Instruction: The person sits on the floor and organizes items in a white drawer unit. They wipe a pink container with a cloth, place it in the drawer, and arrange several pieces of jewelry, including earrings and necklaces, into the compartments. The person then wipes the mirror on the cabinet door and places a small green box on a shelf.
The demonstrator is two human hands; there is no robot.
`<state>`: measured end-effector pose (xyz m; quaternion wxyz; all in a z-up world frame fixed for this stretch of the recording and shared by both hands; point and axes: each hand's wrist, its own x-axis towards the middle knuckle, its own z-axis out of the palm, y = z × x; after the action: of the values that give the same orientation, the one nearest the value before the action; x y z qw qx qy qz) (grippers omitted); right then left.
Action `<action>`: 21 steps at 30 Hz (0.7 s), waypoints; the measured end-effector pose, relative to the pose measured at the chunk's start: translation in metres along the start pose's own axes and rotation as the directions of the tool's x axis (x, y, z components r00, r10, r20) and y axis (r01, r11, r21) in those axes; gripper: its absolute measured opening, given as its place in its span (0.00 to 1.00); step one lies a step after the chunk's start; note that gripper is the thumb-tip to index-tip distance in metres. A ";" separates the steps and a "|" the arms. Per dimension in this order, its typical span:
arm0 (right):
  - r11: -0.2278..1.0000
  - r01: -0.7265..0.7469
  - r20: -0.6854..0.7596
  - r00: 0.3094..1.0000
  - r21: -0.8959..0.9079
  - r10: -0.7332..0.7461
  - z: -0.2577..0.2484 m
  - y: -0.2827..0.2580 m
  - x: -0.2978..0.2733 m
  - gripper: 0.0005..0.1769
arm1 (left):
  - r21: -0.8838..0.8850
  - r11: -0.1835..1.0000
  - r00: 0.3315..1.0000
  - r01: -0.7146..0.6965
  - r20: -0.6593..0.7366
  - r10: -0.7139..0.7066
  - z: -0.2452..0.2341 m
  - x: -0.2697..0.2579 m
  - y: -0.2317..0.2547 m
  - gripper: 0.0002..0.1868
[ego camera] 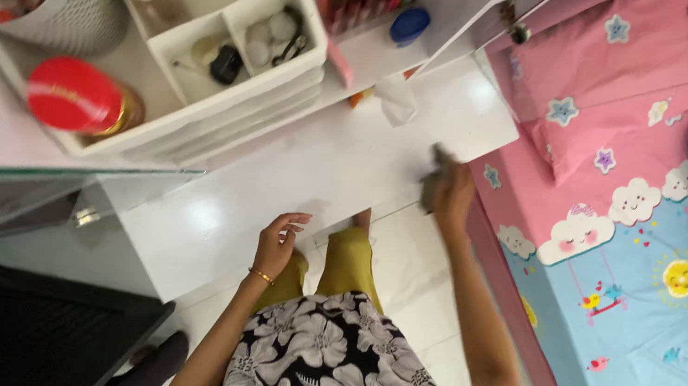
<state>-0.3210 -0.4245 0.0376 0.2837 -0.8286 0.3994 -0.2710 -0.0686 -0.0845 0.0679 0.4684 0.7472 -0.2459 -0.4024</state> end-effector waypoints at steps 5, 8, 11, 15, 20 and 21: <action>0.990 0.044 -0.129 0.990 -0.138 -0.062 -0.037 0.061 0.095 0.34 | -0.003 1.000 0.999 -0.004 -0.033 0.003 0.042 0.032 0.012 0.23; 0.905 -0.039 -0.123 0.992 -0.423 -0.015 0.001 0.063 0.113 0.32 | 0.011 1.000 0.998 0.016 -0.067 -0.016 0.064 0.046 0.012 0.24; 0.936 0.006 -0.098 0.994 -0.352 -0.044 0.024 0.071 0.139 0.27 | -0.013 0.997 0.991 0.079 -0.106 -0.080 0.081 0.052 0.009 0.26; 0.953 0.056 0.039 0.998 -0.297 -0.047 0.051 0.095 0.200 0.27 | -0.002 0.999 0.986 0.040 -0.161 -0.039 0.088 0.056 0.000 0.27; 0.933 -0.017 -0.044 0.999 -0.359 0.001 0.120 0.080 0.210 0.26 | -0.023 0.994 0.984 0.102 -0.142 -0.105 0.086 0.056 -0.008 0.26; 0.930 -0.012 -0.065 0.998 -0.367 -0.013 0.130 0.072 0.207 0.27 | -0.031 0.992 0.982 0.119 -0.142 -0.122 0.087 0.057 -0.007 0.27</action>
<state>-0.1592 -0.5979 -0.0563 0.1105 -0.8577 0.4518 -0.2192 -0.1094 -0.1675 0.0202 0.4681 0.7825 -0.1611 -0.3778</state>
